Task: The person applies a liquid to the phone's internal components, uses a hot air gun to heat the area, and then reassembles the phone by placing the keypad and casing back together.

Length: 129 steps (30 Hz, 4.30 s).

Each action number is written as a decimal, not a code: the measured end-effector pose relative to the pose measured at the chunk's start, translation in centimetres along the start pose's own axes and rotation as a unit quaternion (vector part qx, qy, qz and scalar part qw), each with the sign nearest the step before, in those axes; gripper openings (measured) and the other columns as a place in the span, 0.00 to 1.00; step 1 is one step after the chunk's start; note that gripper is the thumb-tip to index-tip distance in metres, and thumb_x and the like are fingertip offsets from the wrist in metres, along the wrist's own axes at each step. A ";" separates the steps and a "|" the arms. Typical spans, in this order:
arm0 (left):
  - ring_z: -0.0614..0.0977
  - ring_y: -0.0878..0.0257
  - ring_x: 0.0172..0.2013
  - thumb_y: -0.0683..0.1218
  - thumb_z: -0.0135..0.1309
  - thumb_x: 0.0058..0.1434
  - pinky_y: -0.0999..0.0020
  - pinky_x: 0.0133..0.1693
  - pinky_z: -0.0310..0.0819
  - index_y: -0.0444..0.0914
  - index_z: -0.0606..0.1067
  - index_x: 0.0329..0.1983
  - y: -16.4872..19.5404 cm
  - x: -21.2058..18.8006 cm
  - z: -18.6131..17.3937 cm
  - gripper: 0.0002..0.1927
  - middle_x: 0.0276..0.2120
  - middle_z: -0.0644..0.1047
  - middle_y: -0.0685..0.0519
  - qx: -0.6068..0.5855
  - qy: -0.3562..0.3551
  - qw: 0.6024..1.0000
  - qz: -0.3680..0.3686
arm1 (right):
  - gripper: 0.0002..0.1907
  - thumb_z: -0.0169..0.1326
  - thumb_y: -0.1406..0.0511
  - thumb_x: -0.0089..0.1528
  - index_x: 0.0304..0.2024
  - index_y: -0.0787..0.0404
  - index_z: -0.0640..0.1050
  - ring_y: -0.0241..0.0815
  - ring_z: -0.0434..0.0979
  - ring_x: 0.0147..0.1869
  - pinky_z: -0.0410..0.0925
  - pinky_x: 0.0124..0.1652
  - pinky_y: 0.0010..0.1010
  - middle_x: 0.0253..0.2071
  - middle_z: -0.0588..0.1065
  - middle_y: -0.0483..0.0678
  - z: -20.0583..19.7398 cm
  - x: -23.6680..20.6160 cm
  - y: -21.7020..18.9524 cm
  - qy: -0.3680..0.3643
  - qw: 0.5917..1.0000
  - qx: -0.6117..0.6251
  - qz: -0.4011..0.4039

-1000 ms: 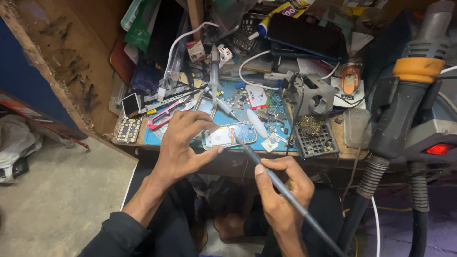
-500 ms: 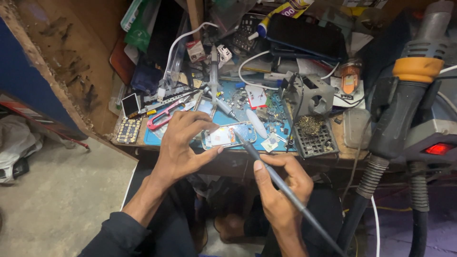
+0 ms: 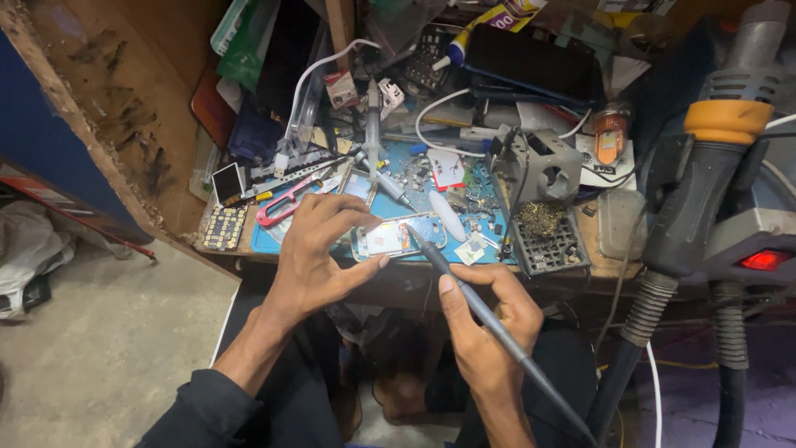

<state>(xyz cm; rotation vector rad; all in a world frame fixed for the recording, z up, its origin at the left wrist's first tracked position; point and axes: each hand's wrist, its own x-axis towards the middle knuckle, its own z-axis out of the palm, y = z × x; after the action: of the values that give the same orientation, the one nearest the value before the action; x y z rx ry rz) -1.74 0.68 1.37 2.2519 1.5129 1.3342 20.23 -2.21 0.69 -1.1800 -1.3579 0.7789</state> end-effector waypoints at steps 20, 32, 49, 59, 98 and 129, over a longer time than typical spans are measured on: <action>0.74 0.54 0.47 0.49 0.70 0.46 0.60 0.50 0.68 0.38 0.80 0.44 0.2 0.1 -0.2 0.23 0.47 0.79 0.52 -0.013 -0.008 1.000 -0.006 | 0.06 0.62 0.72 0.60 0.40 0.68 0.80 0.30 0.76 0.39 0.68 0.39 0.20 0.37 0.79 0.47 -0.2 -0.4 0.0 0.002 0.999 0.015 -0.036; 0.76 0.52 0.51 0.45 0.64 0.48 0.60 0.53 0.69 0.35 0.76 0.45 -0.1 0.0 -0.9 0.20 0.49 0.78 0.49 -0.057 -0.037 0.997 -0.021 | 0.08 0.63 0.70 0.61 0.42 0.67 0.80 0.24 0.63 0.25 0.54 0.25 0.16 0.31 0.76 0.43 -1.6 -1.1 0.6 0.063 0.998 0.008 0.004; 0.77 0.54 0.48 0.44 0.66 0.47 0.62 0.51 0.69 0.38 0.79 0.43 -0.9 0.0 -0.6 0.18 0.47 0.80 0.50 -0.066 -0.031 0.997 -0.023 | 0.08 0.60 0.70 0.64 0.44 0.67 0.77 0.22 0.63 0.27 0.54 0.28 0.16 0.27 0.71 0.38 -2.0 -1.3 1.3 0.080 0.995 0.053 -0.013; 0.78 0.54 0.48 0.45 0.68 0.48 0.61 0.52 0.69 0.38 0.81 0.44 -1.0 0.0 -0.8 0.18 0.46 0.81 0.50 -0.080 -0.038 0.995 -0.038 | 0.12 0.62 0.70 0.63 0.47 0.68 0.77 0.24 0.66 0.30 0.58 0.30 0.16 0.31 0.73 0.41 -1.9 -1.4 0.7 0.092 0.995 0.043 -0.015; 0.78 0.54 0.48 0.46 0.69 0.47 0.62 0.51 0.70 0.39 0.81 0.43 -1.8 0.0 -0.5 0.19 0.44 0.82 0.51 -0.082 -0.038 0.995 -0.036 | 0.10 0.58 0.68 0.69 0.49 0.70 0.77 0.31 0.77 0.25 0.68 0.26 0.20 0.33 0.78 0.49 -3.8 7.1 -4.2 0.128 0.987 -0.096 -0.019; 0.79 0.57 0.47 0.45 0.67 0.49 0.64 0.49 0.72 0.37 0.80 0.46 -1.6 0.0 -0.9 0.20 0.45 0.82 0.51 -0.111 -0.034 0.991 -0.062 | 0.11 0.55 0.67 0.65 0.48 0.67 0.79 0.30 0.71 0.21 0.63 0.21 0.22 0.30 0.79 0.49 0.6 0.5 -0.5 0.044 0.991 0.021 0.121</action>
<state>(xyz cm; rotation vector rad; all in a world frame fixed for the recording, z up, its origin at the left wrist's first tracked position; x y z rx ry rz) -3.45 1.12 1.04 2.0120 1.3822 1.3061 19.58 -1.80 1.20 -1.3454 -1.1332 0.9109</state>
